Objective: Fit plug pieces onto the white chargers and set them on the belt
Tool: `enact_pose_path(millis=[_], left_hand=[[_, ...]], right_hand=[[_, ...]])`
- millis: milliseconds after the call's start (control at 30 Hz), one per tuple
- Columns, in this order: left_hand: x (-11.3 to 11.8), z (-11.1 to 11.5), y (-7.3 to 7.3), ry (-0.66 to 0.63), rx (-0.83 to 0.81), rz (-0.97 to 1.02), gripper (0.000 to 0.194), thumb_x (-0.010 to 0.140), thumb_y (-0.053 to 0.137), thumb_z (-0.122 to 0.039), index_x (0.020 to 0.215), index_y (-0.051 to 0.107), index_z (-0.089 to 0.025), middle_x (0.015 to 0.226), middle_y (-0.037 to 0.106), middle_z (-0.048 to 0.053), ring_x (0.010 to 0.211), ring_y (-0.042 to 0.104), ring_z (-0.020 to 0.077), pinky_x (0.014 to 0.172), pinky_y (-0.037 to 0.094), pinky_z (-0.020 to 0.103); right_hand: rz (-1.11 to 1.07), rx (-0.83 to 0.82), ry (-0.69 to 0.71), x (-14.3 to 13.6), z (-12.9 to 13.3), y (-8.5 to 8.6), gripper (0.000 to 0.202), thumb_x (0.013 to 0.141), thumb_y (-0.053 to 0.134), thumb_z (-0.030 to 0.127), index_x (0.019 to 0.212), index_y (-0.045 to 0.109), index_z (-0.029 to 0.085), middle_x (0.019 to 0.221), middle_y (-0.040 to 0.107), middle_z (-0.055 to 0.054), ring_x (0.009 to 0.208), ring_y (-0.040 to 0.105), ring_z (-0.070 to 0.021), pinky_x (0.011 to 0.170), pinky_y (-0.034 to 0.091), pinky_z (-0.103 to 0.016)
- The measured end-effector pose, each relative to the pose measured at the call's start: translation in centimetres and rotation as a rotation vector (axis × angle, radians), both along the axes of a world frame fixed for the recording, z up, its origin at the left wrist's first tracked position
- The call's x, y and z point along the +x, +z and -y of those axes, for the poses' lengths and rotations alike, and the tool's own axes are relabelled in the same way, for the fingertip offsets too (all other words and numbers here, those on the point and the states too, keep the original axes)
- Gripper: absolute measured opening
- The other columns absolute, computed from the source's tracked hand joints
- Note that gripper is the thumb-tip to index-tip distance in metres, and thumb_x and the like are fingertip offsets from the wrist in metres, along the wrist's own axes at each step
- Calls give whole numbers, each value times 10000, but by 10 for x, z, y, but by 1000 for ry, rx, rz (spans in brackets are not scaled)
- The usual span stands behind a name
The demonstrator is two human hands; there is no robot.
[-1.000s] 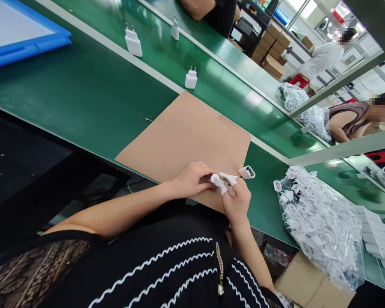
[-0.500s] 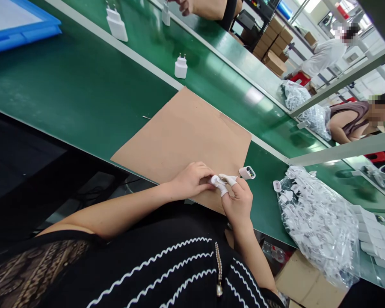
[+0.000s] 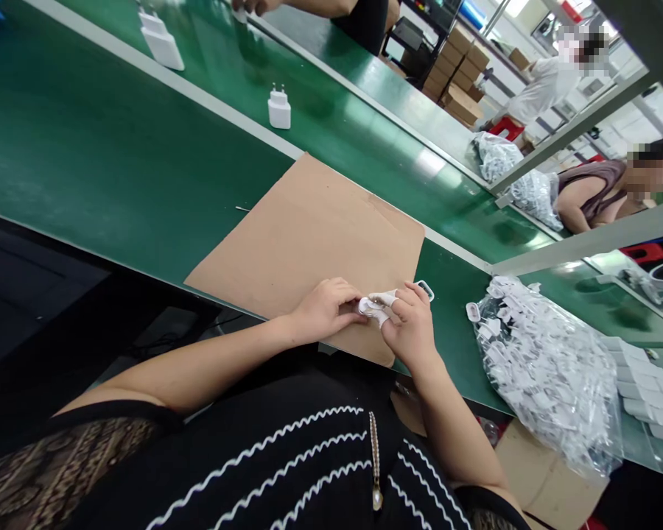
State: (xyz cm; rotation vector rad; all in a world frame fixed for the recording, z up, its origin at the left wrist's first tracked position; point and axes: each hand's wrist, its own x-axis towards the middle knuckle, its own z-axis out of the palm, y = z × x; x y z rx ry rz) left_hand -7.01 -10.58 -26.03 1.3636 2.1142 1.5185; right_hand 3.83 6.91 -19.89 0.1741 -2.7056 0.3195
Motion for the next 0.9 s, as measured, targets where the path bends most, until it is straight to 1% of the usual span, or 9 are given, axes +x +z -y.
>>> enact_pose_path(millis=[133,267,467,533,600,633,700,800,900], left_hand=[[0,0,1,-4,-8,35,189,857,830,-335,976,757,-208,921,767,28,884,660,211,839,480,350],[-1,-1,-1,11,-2,34,219,851,835,-372,986,766,-214,916,774,30,868,663,213,835,486,355],[5,-1,-3,60,-6,-3,252,910,755,-442,1037,766,-225,993,787,54,912,680,236,889,500,397],[7,2,-1,55,-46,14,270,922,726,-461,1043,764,-223,996,780,61,922,679,243,884,508,401],[6,5,4,18,-104,73,292,913,717,-481,1056,765,-232,997,774,55,914,684,242,854,526,386],[4,7,8,3,-139,116,308,897,725,-494,1066,766,-240,1004,774,50,905,689,239,834,536,375],[-9,7,16,2,-203,195,351,851,758,-521,1078,767,-254,1035,778,43,897,699,234,812,550,358],[-46,-7,29,80,-259,219,439,771,807,-557,1078,771,-245,1052,785,51,881,702,234,811,553,353],[-100,-45,35,203,-262,185,533,693,852,-580,1080,769,-223,1027,785,56,872,697,233,816,548,340]], right_hand=[[36,-10,61,-3,-7,3,246,713,562,24,761,659,245,712,615,24,716,595,-176,1153,359,-444],[64,-22,-6,-5,-6,3,270,702,568,15,783,687,244,713,626,23,732,602,-180,1126,353,-441],[11,-184,-157,4,11,-16,243,847,674,106,1024,772,242,800,693,-12,802,624,-209,872,433,-380],[-30,-270,-162,13,17,-24,289,908,697,190,1187,745,244,851,713,-24,839,630,-220,869,457,-380],[-93,-382,-158,23,14,-30,439,953,689,271,1388,637,246,1006,742,-46,928,648,-226,908,488,-378],[-147,-427,-185,29,7,-32,476,973,671,303,1440,591,249,1094,739,-59,970,653,-225,925,501,-376],[-277,-436,-340,44,-19,-35,417,1015,603,345,1422,599,253,1202,714,-82,1037,649,-234,949,512,-386],[-356,-206,-709,68,-78,-42,341,1039,491,349,1278,688,206,1182,703,-134,1136,596,-307,1015,460,-479],[-222,16,-987,82,-130,-54,374,973,520,316,1245,685,118,1194,675,-218,1184,522,-389,1022,391,-561]])
